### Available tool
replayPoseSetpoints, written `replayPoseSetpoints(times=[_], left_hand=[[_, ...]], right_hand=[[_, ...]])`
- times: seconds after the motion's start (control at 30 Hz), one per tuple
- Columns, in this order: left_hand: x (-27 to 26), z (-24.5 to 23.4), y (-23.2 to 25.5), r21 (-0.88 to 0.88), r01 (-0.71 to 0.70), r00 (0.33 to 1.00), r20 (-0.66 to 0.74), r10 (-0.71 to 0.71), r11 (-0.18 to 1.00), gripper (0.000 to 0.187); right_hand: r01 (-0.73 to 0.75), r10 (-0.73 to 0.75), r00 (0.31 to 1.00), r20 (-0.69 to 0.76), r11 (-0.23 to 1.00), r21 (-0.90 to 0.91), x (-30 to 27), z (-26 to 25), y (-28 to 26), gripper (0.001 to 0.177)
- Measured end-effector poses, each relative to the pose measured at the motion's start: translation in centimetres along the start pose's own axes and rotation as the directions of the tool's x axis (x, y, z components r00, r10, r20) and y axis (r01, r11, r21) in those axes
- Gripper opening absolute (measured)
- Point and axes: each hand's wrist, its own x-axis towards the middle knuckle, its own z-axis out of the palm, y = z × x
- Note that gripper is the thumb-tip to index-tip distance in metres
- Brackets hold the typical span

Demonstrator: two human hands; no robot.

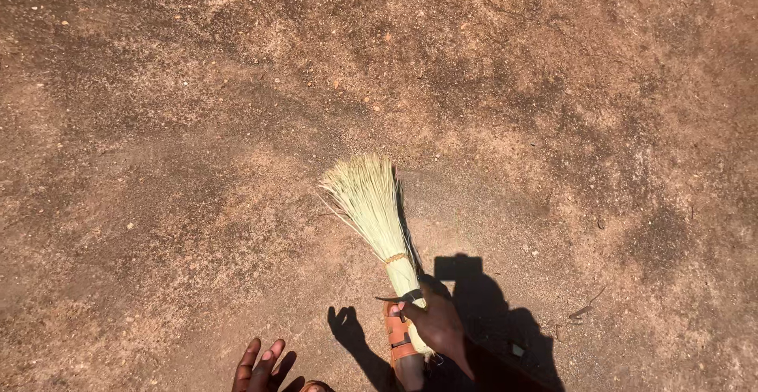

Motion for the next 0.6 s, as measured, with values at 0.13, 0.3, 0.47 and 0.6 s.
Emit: replayPoseSetpoints(times=[0.13,0.3,0.47,0.6], left_hand=[[-1.8,1.1,1.3,-0.026,-0.019,1.0,0.021,0.019,0.999,0.071],[-2.4,2.2,3.2,-0.034,-0.043,0.999,0.029,0.044,0.998,0.071],[-1.8,2.8,2.9,0.002,-0.047,0.999,0.006,0.047,0.999,0.071],[-0.1,2.7,1.6,-0.011,-0.041,0.999,0.01,0.041,0.999,0.073]], right_hand=[[0.098,-0.072,0.962,0.262,0.991,-0.088,-0.8,0.4,-5.7,0.077],[0.037,0.005,0.978,0.21,0.98,-0.197,2.4,-1.2,-2.2,0.08],[0.005,0.006,0.998,0.066,0.988,-0.152,6.4,-5.3,8.3,0.071],[-0.146,0.15,0.986,-0.076,0.988,0.053,6.9,-7.1,12.5,0.049]])
